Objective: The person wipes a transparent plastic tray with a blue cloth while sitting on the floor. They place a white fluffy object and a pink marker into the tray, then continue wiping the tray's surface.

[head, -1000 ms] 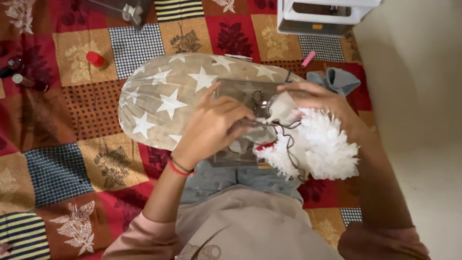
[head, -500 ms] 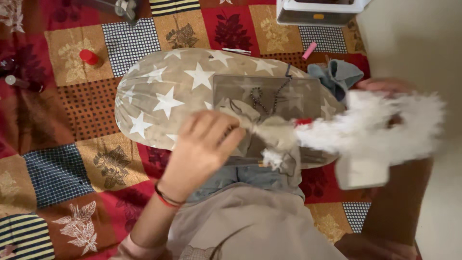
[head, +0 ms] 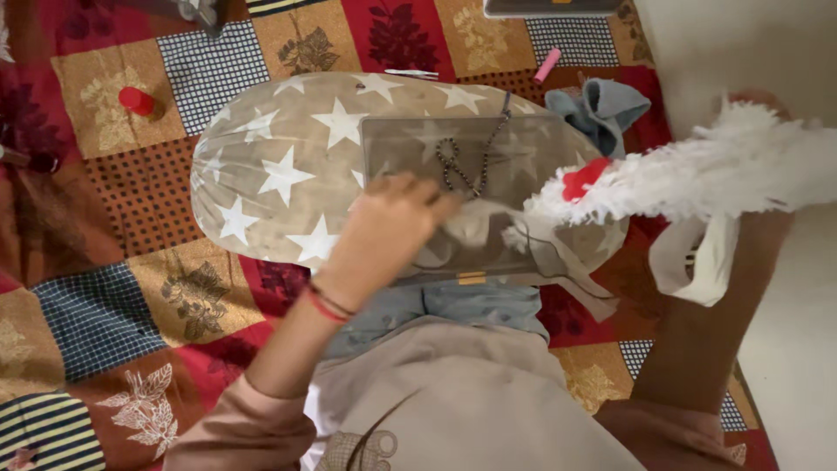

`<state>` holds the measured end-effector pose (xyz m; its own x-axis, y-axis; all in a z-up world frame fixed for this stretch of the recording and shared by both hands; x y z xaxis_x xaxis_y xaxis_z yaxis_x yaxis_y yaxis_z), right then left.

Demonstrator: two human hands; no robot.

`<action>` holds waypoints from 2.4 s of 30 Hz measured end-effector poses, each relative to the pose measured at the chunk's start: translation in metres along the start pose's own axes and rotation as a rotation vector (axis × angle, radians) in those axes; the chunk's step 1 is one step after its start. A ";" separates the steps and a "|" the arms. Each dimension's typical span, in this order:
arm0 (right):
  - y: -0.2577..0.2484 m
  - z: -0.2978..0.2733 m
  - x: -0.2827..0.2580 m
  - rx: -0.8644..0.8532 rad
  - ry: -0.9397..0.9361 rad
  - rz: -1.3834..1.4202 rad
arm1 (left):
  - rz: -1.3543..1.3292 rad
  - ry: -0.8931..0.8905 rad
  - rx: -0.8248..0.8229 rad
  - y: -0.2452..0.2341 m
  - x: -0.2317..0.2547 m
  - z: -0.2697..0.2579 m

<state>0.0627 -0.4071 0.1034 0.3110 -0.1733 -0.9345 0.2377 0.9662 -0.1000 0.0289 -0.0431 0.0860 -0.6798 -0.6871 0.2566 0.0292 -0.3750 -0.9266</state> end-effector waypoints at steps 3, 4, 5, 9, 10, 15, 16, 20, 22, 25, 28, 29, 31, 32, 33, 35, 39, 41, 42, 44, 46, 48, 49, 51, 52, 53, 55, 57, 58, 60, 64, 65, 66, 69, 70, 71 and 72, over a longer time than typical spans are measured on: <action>-0.008 -0.013 -0.010 0.045 -0.021 0.070 | -0.354 -0.062 0.267 -0.043 -0.023 -0.012; -0.007 -0.018 -0.012 0.054 -0.027 0.094 | -0.448 -0.138 0.280 -0.053 -0.028 -0.017; -0.007 -0.023 -0.016 0.058 -0.037 0.119 | -0.436 -0.145 0.274 -0.062 -0.031 -0.021; 0.001 -0.037 -0.025 0.054 -0.068 0.224 | -0.420 -0.107 0.282 -0.096 -0.031 -0.018; 0.003 -0.041 -0.027 0.052 -0.077 0.241 | -0.425 -0.079 0.289 -0.103 -0.028 -0.016; 0.009 -0.055 -0.030 0.066 -0.093 0.291 | 0.031 0.001 0.278 -0.092 -0.001 -0.006; 0.011 -0.055 -0.029 0.058 -0.096 0.296 | 0.108 0.006 0.253 -0.081 0.003 -0.005; 0.014 -0.053 -0.030 0.051 -0.102 0.310 | 0.380 -0.103 -0.196 -0.030 0.000 -0.003; 0.014 -0.057 -0.031 0.063 -0.106 0.313 | 0.357 -0.169 -0.158 -0.024 -0.001 -0.005; 0.016 -0.060 -0.031 0.074 -0.112 0.320 | 0.438 -0.110 0.016 -0.017 0.015 0.005; 0.016 -0.061 -0.032 0.071 -0.113 0.316 | -0.149 0.119 -0.310 -0.002 0.028 -0.004; 0.015 -0.062 -0.033 0.073 -0.112 0.314 | -0.150 0.098 -0.348 0.001 0.025 -0.006; 0.015 -0.066 -0.032 0.082 -0.107 0.320 | -0.144 0.055 -0.429 0.007 0.011 -0.009; 0.016 -0.068 -0.031 0.084 -0.102 0.323 | -0.154 0.048 -0.277 0.006 0.004 -0.003; 0.019 -0.070 -0.031 0.082 -0.098 0.327 | -0.162 0.041 -0.124 0.008 -0.002 0.006; 0.022 -0.069 -0.030 0.069 -0.095 0.335 | -0.046 0.003 0.051 0.021 -0.012 0.027; 0.022 -0.066 -0.033 0.063 -0.100 0.335 | 0.200 -0.067 0.043 0.068 -0.022 0.052; 0.021 -0.063 -0.032 0.064 -0.097 0.333 | 0.148 -0.106 -0.027 0.083 -0.029 0.049; 0.019 -0.064 -0.032 0.075 -0.098 0.330 | 0.093 -0.129 -0.071 0.087 -0.034 0.042; 0.018 -0.063 -0.032 0.082 -0.095 0.322 | 0.017 -0.120 -0.127 0.086 -0.041 0.030; 0.019 -0.060 -0.032 0.079 -0.100 0.329 | -0.022 -0.058 -0.150 0.078 -0.044 0.024; 0.021 -0.058 -0.031 0.080 -0.104 0.337 | -0.082 -0.015 -0.135 0.066 -0.041 0.024; 0.022 -0.059 -0.030 0.078 -0.096 0.338 | -0.113 0.005 -0.129 0.059 -0.039 0.024; 0.023 -0.059 -0.030 0.080 -0.094 0.342 | -0.271 -0.089 -0.217 0.045 -0.044 0.026; 0.023 -0.059 -0.030 0.079 -0.098 0.343 | -0.350 -0.134 -0.261 0.037 -0.048 0.028; 0.024 -0.059 -0.030 0.082 -0.099 0.345 | -0.439 -0.111 -0.192 0.023 -0.049 0.030; 0.024 -0.060 -0.032 0.085 -0.098 0.341 | -0.622 -0.065 -0.052 -0.002 -0.050 0.033; 0.023 -0.059 -0.033 0.083 -0.096 0.340 | -0.811 -0.043 -0.042 -0.021 -0.047 0.035; 0.024 -0.058 -0.033 0.077 -0.097 0.342 | -0.902 -0.033 -0.034 -0.031 -0.045 0.036; 0.024 -0.057 -0.034 0.073 -0.097 0.345 | -0.883 0.025 0.024 -0.051 -0.037 0.038; 0.024 -0.062 -0.036 0.078 -0.091 0.346 | -0.761 0.244 0.249 -0.094 -0.019 0.044; 0.023 -0.063 -0.037 0.081 -0.091 0.344 | -0.797 0.246 0.271 -0.103 -0.017 0.046; 0.023 -0.063 -0.037 0.081 -0.090 0.343 | -0.832 0.246 0.294 -0.110 -0.014 0.047; 0.023 -0.059 -0.041 0.072 -0.099 0.342 | -0.851 0.254 0.376 -0.135 -0.007 0.048; 0.024 -0.056 -0.042 0.067 -0.106 0.350 | -0.844 0.257 0.402 -0.143 -0.006 0.047; 0.025 -0.052 -0.044 0.062 -0.113 0.353 | -0.837 0.260 0.428 -0.151 -0.005 0.046; 0.026 -0.050 -0.045 0.067 -0.118 0.352 | -0.836 0.259 0.443 -0.158 -0.004 0.046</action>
<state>0.0084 -0.3650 0.1255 0.4871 0.1429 -0.8616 0.1558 0.9565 0.2467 0.0609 -0.0095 0.2441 -0.7447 0.0446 0.6659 -0.2985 -0.9146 -0.2726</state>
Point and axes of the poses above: each hand's wrist, its own z-axis towards the middle knuckle, its own y-axis out of the palm, x = y × z, the point moved 4 cm from there along z, towards the middle knuckle, and after that the axes turned 3 degrees about y, right-handed, at the moved point
